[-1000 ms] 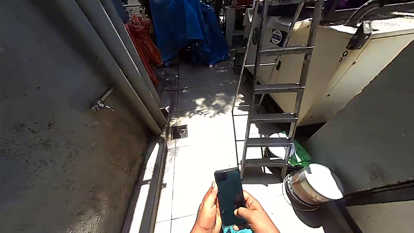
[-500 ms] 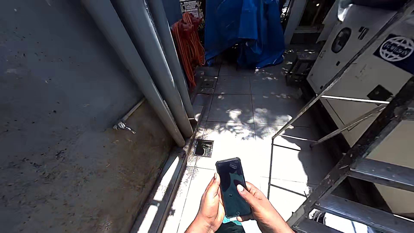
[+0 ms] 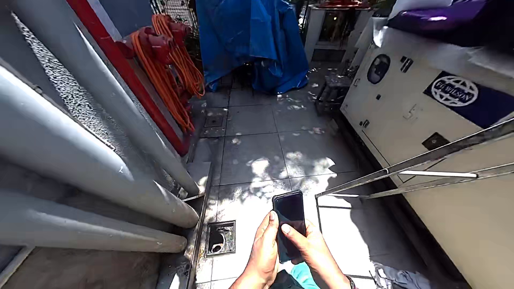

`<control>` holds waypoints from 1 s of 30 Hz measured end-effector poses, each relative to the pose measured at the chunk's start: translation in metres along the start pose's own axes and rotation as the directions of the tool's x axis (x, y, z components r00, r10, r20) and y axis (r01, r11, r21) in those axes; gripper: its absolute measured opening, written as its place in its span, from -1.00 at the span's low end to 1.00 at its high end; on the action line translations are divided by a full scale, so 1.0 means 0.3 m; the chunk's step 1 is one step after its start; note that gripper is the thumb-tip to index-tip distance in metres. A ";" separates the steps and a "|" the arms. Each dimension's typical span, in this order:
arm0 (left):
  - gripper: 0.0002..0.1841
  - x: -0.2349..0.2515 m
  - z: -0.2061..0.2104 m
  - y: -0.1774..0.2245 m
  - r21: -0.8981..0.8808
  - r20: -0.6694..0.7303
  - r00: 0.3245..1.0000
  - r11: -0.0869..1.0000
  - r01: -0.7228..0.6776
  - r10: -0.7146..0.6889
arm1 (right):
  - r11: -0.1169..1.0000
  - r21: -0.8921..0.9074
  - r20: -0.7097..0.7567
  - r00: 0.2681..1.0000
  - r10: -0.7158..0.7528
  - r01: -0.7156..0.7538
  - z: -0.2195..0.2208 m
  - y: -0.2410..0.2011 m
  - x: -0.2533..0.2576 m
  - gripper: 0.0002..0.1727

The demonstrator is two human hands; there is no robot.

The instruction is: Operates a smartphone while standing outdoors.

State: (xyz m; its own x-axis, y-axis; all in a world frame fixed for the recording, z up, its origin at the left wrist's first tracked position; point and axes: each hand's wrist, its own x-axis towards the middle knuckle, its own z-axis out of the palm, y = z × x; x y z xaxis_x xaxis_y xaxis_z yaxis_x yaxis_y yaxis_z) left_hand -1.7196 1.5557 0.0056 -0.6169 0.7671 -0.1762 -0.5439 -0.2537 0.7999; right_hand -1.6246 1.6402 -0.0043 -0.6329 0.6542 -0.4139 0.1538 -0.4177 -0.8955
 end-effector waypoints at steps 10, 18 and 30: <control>-0.51 1.074 0.010 0.104 0.000 -0.044 0.994 0.995 0.103 -0.103 | 0.988 -0.099 0.035 0.993 -0.116 0.119 -0.023 -0.270 0.945 -0.22; -0.51 1.876 0.094 0.338 -0.056 -0.079 0.997 0.998 0.003 -0.008 | 0.989 -0.059 0.239 0.963 -0.120 0.138 0.012 -0.733 1.731 -0.33; -0.50 3.068 0.113 0.501 -0.202 0.020 0.998 0.977 0.065 -0.062 | 0.950 0.309 0.414 0.891 -0.186 0.054 -0.064 -1.156 2.833 -0.68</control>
State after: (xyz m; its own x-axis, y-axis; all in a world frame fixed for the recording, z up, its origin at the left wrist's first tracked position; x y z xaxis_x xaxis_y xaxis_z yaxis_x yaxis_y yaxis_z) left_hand -2.3499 2.2436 -0.0168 -0.5702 0.7931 -0.2140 -0.6866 -0.3171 0.6543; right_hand -2.2013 2.3532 -0.0489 -0.9068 0.3994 -0.1348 -0.1227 -0.5560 -0.8221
